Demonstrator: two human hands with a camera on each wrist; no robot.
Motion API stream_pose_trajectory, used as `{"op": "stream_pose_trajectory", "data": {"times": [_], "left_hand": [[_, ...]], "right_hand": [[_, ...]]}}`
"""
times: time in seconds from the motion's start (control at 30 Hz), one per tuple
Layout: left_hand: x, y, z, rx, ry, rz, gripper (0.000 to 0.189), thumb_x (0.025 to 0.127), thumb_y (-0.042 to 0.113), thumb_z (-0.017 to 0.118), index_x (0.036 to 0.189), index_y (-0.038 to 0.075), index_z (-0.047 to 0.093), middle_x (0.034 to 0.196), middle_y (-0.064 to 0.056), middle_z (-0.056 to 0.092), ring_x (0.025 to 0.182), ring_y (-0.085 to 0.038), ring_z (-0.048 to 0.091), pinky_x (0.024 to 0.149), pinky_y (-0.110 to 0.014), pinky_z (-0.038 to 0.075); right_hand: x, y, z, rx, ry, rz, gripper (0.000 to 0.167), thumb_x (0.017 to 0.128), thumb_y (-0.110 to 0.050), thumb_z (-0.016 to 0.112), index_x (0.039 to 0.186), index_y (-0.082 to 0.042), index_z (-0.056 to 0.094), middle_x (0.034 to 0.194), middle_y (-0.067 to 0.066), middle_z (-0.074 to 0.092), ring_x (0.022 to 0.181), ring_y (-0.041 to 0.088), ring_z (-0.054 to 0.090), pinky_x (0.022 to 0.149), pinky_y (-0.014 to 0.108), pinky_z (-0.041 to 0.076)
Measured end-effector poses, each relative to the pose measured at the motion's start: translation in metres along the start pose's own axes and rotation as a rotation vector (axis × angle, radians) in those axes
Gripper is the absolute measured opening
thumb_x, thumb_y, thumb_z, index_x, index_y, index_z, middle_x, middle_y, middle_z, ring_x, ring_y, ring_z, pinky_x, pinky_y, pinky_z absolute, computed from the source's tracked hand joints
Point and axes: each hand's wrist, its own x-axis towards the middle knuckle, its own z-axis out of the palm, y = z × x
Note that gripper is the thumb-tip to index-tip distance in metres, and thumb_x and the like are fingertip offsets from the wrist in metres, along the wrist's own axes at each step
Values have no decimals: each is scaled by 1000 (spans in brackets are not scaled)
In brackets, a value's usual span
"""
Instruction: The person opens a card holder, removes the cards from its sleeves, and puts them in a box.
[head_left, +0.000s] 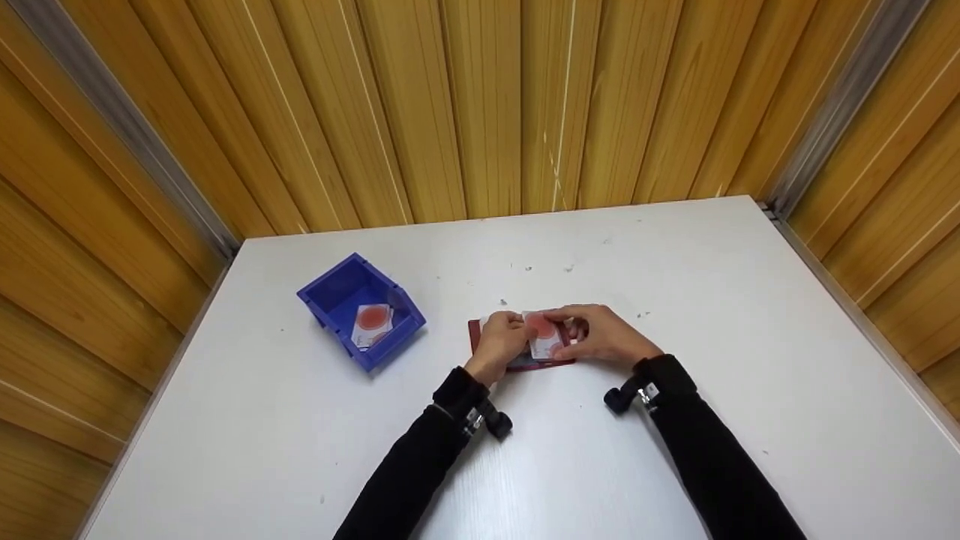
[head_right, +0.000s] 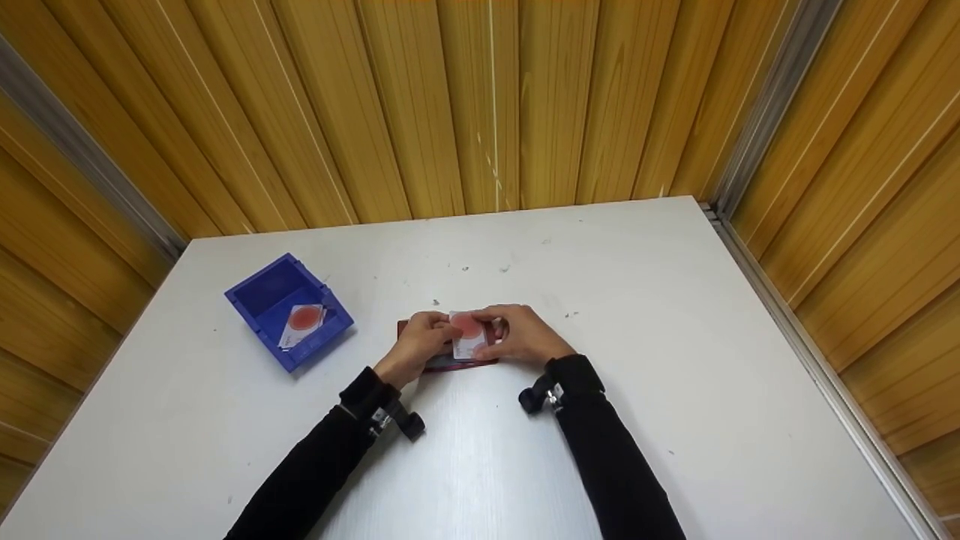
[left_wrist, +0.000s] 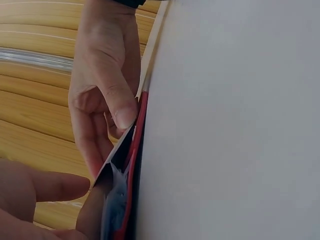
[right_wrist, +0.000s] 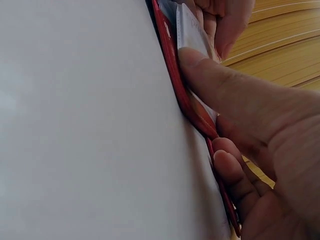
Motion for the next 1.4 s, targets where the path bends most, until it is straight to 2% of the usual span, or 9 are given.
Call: {"op": "stream_pose_trajectory", "data": {"times": [0.13,0.2,0.4,0.6,0.8,1.0,1.2,1.4], "left_hand": [[1,-2,-1,-51,-37,-4,11,92,-7,65,103,-6,63,93,-15,76,78,-12,67,68,-22,56],[2,-4,-2,-67,-46,-3,12,93,-7,66,104,-7,63,89,-12,74,78,-11,66,69,-22,56],[3,-8,-3,-90,-57,17,13,91,-8,68,104,-7,63,81,-3,70,76,-10,65,70,-22,57],[1,-6,-6,-101,-59,-4,16,91,-7,69,106,-7,64,82,-4,71,77,-11,67,71,-22,59],[1,-6,-8,-110,-58,4,16,91,-8,69,106,-8,64,82,-4,70,76,-9,66,69,-21,58],[0,-4,-12,-125,-69,11,17,92,-8,68,107,-9,63,85,-6,71,77,-9,67,71,-22,59],[1,-4,-19,-126,-76,-17,20,91,-9,67,110,-10,61,93,-14,74,80,-12,67,74,-25,61],[-1,0,-27,-128,-78,-20,20,90,-10,66,109,-10,60,89,-8,70,79,-12,68,73,-25,61]], "right_hand": [[0,1,1,-3,-3,9,69,78,-41,91,141,-32,65,122,-5,70,94,19,55,81,30,46],[-1,2,1,-3,-1,5,69,78,-40,91,141,-30,65,123,-5,70,96,18,55,84,30,46],[-1,1,1,16,-3,7,70,78,-39,92,141,-27,65,136,-2,68,116,20,57,104,42,44],[0,0,2,2,-9,25,69,78,-41,91,141,-31,65,135,-4,68,111,19,56,99,39,45],[-1,0,2,5,-8,18,70,77,-42,92,141,-32,65,135,-6,68,112,19,57,101,40,44],[-1,-2,1,-19,3,20,70,77,-42,91,141,-30,65,127,-3,69,95,18,55,82,30,47],[0,-2,2,-23,-3,38,72,76,-46,91,141,-32,64,123,-4,69,91,18,56,77,28,48],[0,-1,2,-14,-1,48,71,75,-39,93,140,-31,65,115,-2,68,89,18,56,74,28,48]]}}
